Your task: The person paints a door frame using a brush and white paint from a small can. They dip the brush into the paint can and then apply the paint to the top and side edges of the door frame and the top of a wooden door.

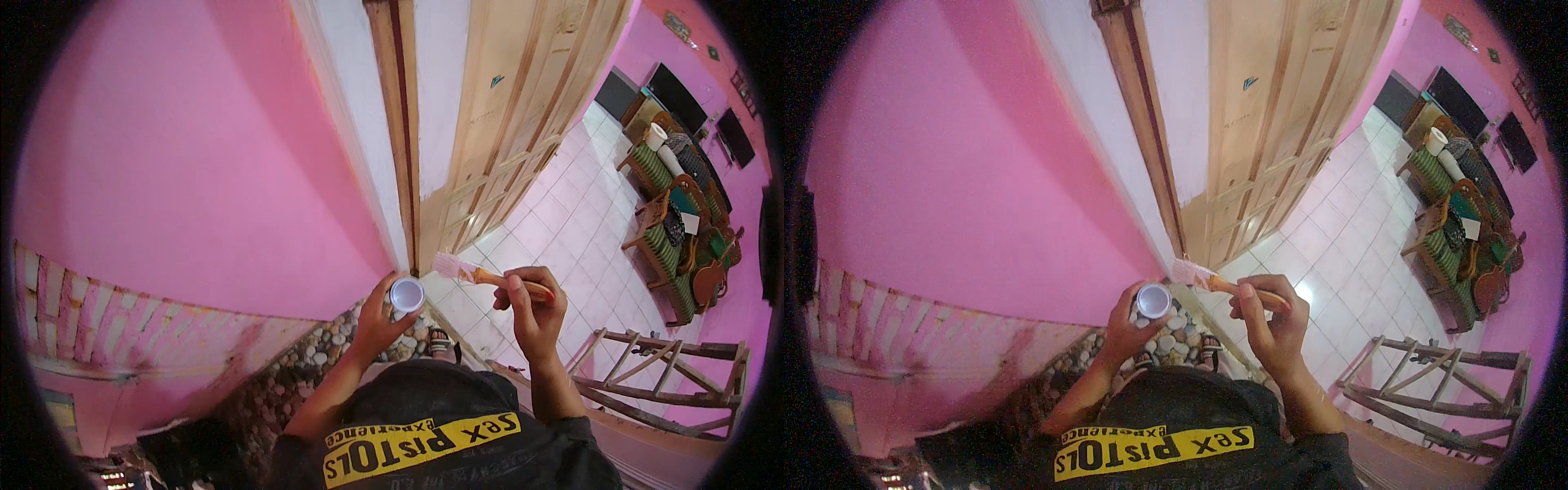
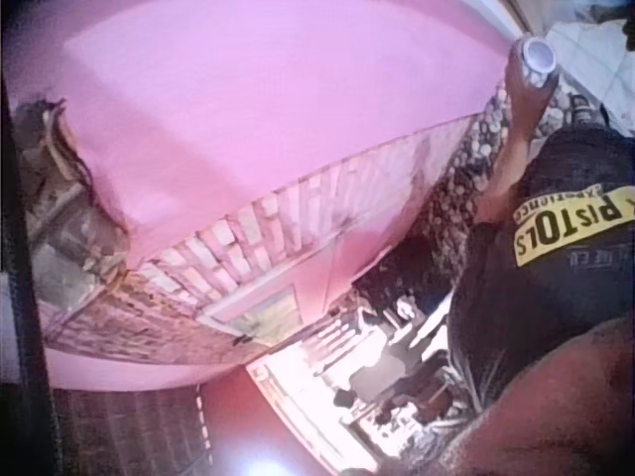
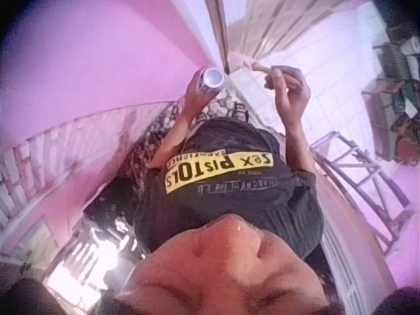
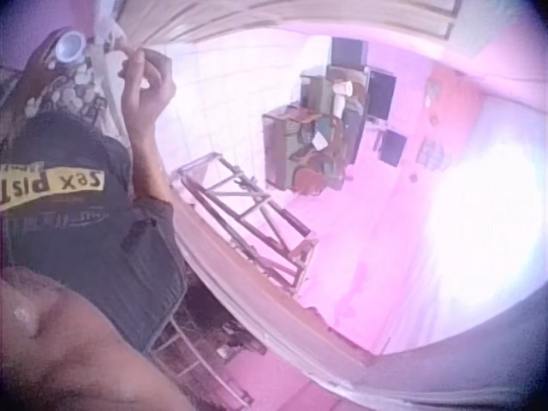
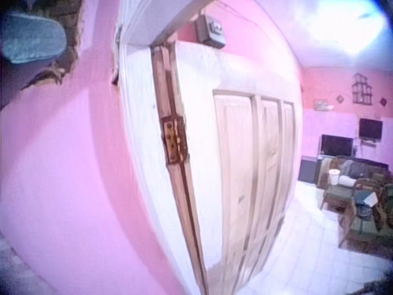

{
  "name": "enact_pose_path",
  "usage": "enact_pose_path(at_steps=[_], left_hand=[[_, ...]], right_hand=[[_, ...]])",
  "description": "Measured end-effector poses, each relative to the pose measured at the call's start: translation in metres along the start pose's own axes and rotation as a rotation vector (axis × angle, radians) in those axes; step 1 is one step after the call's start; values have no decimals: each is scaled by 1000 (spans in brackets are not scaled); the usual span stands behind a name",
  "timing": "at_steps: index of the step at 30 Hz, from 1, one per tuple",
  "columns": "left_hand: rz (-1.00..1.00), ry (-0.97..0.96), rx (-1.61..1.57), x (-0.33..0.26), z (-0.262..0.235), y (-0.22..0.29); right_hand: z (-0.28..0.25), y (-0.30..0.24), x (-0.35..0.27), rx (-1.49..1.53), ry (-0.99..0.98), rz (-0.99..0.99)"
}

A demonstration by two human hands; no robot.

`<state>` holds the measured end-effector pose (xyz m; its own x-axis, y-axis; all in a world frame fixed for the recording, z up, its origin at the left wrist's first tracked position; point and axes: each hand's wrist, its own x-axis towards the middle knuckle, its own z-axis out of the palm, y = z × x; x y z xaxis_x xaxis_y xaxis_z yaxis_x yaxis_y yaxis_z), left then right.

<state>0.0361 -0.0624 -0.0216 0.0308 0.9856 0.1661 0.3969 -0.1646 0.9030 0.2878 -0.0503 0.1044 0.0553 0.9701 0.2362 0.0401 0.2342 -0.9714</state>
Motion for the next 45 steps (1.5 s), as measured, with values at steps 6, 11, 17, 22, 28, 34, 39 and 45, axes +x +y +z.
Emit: enact_pose_path(at_steps=[6,11,17,22,28,34,39,45], left_hand=[[0,12,-124,22,25,15],[-8,47,-104,27,36,14],[-82,42,-132,31,44,21],[-64,52,-44,28,54,1],[-83,75,-26,26,51,-21],[-129,21,-148,40,32,-52],[-143,-37,-173,57,26,-81],[-83,-52,-155,66,41,-126]], right_hand=[[-6,10,16,-133,-114,-57],[-5,21,25,-220,-211,-107],[1,32,37,-343,-348,-119],[14,52,47,-368,-403,-143],[36,75,51,-427,-458,-79],[63,77,57,-484,-454,-2],[82,107,68,-479,-415,36],[87,155,69,-493,-475,44]])
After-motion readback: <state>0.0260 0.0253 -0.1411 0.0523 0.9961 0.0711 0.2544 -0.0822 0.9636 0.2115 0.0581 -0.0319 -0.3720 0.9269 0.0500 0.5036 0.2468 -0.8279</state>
